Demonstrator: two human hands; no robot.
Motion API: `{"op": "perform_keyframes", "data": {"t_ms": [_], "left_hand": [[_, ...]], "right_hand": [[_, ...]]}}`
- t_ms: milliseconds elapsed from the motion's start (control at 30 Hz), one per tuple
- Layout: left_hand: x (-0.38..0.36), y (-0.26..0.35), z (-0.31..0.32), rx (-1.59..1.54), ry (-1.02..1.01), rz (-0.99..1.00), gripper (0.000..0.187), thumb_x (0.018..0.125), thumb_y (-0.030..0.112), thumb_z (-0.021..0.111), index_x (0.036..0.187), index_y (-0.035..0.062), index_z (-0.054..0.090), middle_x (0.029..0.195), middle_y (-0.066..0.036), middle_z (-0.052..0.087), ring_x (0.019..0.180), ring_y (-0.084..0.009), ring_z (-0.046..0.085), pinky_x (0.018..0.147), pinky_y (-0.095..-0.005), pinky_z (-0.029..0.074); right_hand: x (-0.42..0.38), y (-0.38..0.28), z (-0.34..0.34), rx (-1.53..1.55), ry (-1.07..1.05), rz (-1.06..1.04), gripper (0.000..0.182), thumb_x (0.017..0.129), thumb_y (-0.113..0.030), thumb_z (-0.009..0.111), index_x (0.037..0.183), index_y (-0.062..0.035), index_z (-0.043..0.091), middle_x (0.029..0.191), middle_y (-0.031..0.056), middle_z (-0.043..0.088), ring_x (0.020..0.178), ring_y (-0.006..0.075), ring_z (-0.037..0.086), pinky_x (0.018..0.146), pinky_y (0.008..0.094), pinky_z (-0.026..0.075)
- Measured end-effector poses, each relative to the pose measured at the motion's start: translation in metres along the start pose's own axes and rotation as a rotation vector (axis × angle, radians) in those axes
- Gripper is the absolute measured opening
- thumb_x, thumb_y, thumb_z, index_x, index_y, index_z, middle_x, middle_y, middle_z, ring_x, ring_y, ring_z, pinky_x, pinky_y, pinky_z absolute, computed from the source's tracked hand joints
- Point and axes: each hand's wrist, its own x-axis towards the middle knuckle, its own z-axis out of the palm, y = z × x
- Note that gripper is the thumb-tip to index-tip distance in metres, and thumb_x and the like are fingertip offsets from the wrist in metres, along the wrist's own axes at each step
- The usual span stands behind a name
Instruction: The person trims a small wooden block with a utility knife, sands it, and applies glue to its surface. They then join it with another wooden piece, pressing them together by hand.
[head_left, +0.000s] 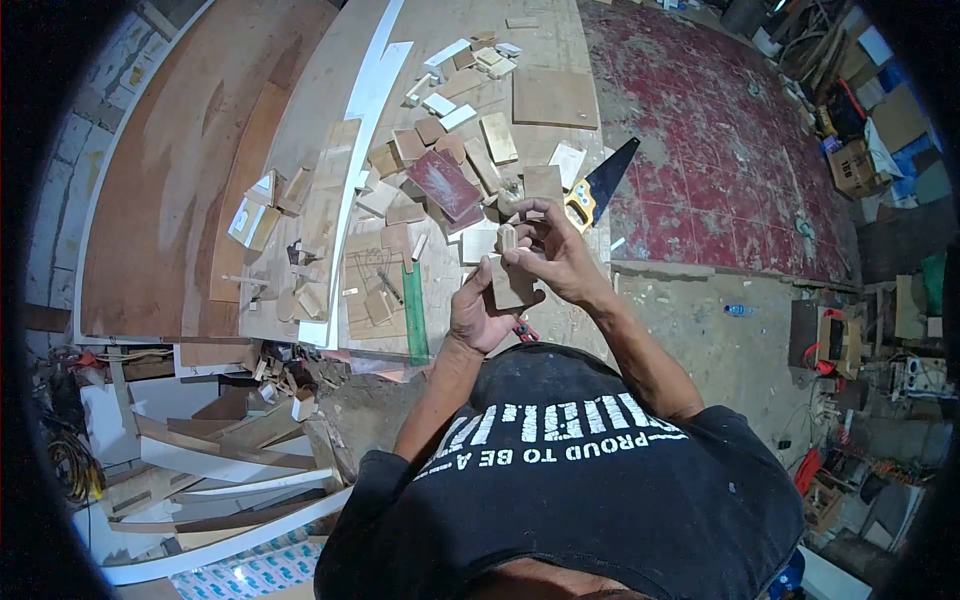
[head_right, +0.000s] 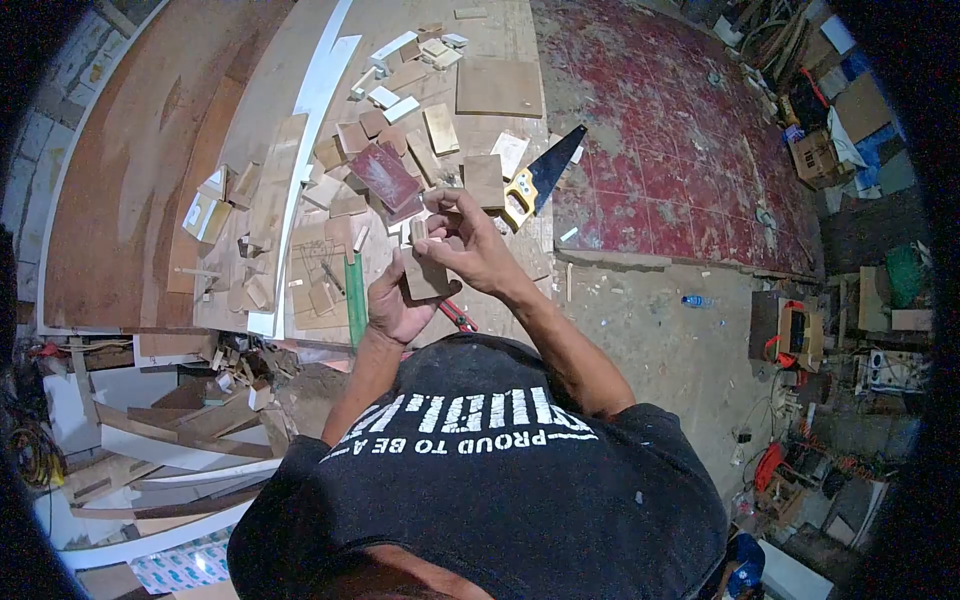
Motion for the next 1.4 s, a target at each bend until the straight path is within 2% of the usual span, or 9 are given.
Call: {"op": "perform_keyframes", "data": {"t_ms": [167, 400, 533, 567, 700, 1000, 1133, 1233, 1400], "left_hand": [[0.0, -0.003, -0.015, -0.121, -0.09, -0.028, 0.051, 0.097, 0.041, 0.053, 0.135, 0.0074, 0.046, 0.128, -0.012, 0.056, 0.12, -0.026, 0.054, 0.096, -0.0518, 0.046], [-0.001, -0.001, -0.004, -0.107, 0.0, -0.005, 0.049, 0.096, 0.039, 0.056, 0.132, 0.0069, 0.048, 0.119, -0.011, 0.06, 0.11, -0.0249, 0.06, 0.091, -0.0485, 0.051], [-0.003, 0.001, 0.014, 0.209, 0.083, 0.094, 0.046, 0.095, 0.031, 0.06, 0.131, 0.0053, 0.048, 0.112, -0.008, 0.062, 0.105, -0.0199, 0.062, 0.088, -0.0412, 0.053], [-0.002, 0.001, 0.02, 0.267, 0.086, 0.113, 0.043, 0.093, 0.025, 0.063, 0.128, 0.003, 0.051, 0.108, -0.006, 0.063, 0.096, -0.0151, 0.062, 0.084, -0.0338, 0.053], [0.002, -0.005, 0.035, 0.465, 0.201, 0.243, 0.041, 0.087, 0.017, 0.072, 0.121, -0.0003, 0.057, 0.103, -0.004, 0.063, 0.088, -0.0101, 0.058, 0.077, -0.0269, 0.049], [0.009, -0.011, 0.026, 0.917, 0.2, 0.478, 0.048, 0.08, 0.011, 0.079, 0.12, -0.0018, 0.057, 0.104, -0.005, 0.061, 0.094, -0.0104, 0.055, 0.085, -0.0264, 0.047], [0.008, -0.012, 0.031, 0.899, 0.199, 0.476, 0.051, 0.079, 0.009, 0.079, 0.121, -0.0022, 0.055, 0.108, -0.006, 0.059, 0.099, -0.0115, 0.055, 0.088, -0.027, 0.046], [0.01, -0.012, 0.031, 0.914, 0.233, 0.503, 0.056, 0.077, 0.007, 0.08, 0.124, -0.0025, 0.052, 0.11, -0.007, 0.057, 0.102, -0.0121, 0.055, 0.089, -0.0265, 0.047], [0.009, -0.01, 0.029, 0.949, 0.217, 0.529, 0.062, 0.073, 0.006, 0.083, 0.125, -0.0015, 0.05, 0.114, -0.007, 0.055, 0.104, -0.0129, 0.055, 0.086, -0.026, 0.051]], "right_hand": [[0.001, -0.002, 0.007, -0.396, 0.07, -0.124, 0.044, 0.082, -0.011, 0.074, 0.122, -0.0037, 0.056, 0.108, 0.005, 0.063, 0.099, 0.0136, 0.059, 0.088, 0.0293, 0.047], [-0.001, -0.01, 0.008, -0.436, 0.069, -0.166, 0.039, 0.084, -0.013, 0.072, 0.119, -0.0033, 0.059, 0.107, 0.0049, 0.063, 0.096, 0.0126, 0.059, 0.085, 0.0289, 0.048], [0.0, 0.003, -0.011, 0.146, 0.004, 0.023, 0.034, 0.086, -0.005, 0.066, 0.118, -0.0023, 0.058, 0.111, 0.007, 0.061, 0.102, 0.0147, 0.057, 0.086, 0.0303, 0.047], [0.0, 0.006, -0.013, 0.199, -0.007, 0.018, 0.032, 0.087, -0.005, 0.065, 0.118, -0.0026, 0.059, 0.11, 0.0058, 0.061, 0.102, 0.0137, 0.057, 0.084, 0.0293, 0.048], [0.0, 0.012, -0.019, 0.195, 0.019, -0.047, 0.032, 0.087, -0.007, 0.066, 0.118, -0.0025, 0.059, 0.11, 0.0051, 0.06, 0.103, 0.0139, 0.057, 0.087, 0.0297, 0.047], [0.001, 0.006, -0.034, 0.01, -0.008, -0.078, 0.03, 0.086, -0.008, 0.068, 0.114, -0.001, 0.062, 0.111, 0.0052, 0.062, 0.104, 0.0133, 0.057, 0.091, 0.0291, 0.046], [0.001, 0.003, -0.036, -0.033, 0.024, -0.091, 0.03, 0.086, -0.008, 0.069, 0.115, -0.001, 0.061, 0.109, 0.0046, 0.063, 0.101, 0.0127, 0.058, 0.088, 0.0282, 0.048], [0.001, 0.001, -0.037, 0.116, 0.132, -0.092, 0.031, 0.086, -0.008, 0.07, 0.114, -0.0003, 0.06, 0.108, 0.0054, 0.062, 0.099, 0.0135, 0.059, 0.088, 0.0288, 0.049], [-0.004, -0.014, -0.033, 0.02, 0.081, -0.216, 0.031, 0.085, -0.002, 0.068, 0.114, 0.0013, 0.06, 0.111, 0.0071, 0.061, 0.105, 0.0153, 0.058, 0.093, 0.0303, 0.047]]}}
